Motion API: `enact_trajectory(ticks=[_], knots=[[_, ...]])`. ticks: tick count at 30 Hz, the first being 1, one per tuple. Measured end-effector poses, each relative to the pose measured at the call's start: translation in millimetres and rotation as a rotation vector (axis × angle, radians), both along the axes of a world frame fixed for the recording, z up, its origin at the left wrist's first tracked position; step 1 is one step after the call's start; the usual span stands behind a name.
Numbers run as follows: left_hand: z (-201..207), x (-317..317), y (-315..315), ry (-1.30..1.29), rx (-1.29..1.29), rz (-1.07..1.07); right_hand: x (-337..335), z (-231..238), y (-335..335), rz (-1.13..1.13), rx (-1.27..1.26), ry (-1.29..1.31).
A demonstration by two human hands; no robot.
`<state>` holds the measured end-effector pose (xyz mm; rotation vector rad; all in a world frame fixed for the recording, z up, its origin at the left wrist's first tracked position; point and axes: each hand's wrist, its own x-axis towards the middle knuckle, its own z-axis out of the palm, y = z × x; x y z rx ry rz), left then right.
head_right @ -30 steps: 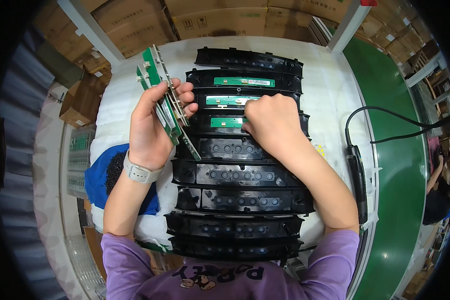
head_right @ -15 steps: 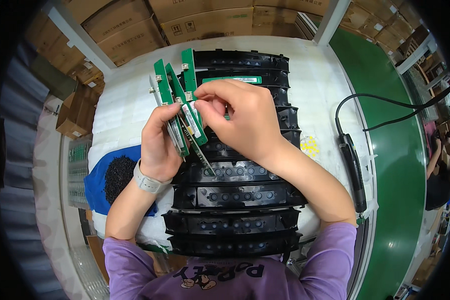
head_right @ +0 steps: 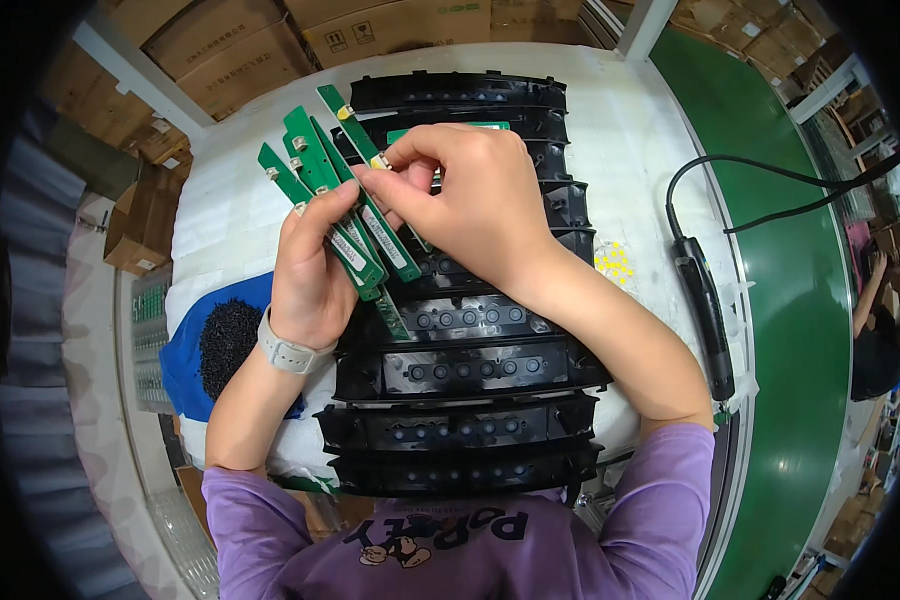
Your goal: Assembling printer toner cartridges by installing circuit boards and securing components with an electric screwdriver.
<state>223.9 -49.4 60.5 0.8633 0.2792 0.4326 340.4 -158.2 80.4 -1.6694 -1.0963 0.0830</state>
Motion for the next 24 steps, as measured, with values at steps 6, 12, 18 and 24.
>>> enact_trajectory(ticks=[6,12,18,24], knots=[[0.5,-1.9,-1.6,0.034,0.134,0.013,-1.9,0.0,-2.8,-0.037,0.021,-0.188],[-0.9,0.9,-1.0,0.041,0.035,0.046,-4.0,2.4,-4.5,0.052,0.059,-0.046],[0.4,1.6,18.8,-0.005,0.031,0.083,9.4,17.0,-31.1,0.057,-0.032,-0.035],[8.2,1.6,70.1,-0.059,0.052,0.266,18.7,-12.8,-55.4,0.356,-0.339,-0.372]])
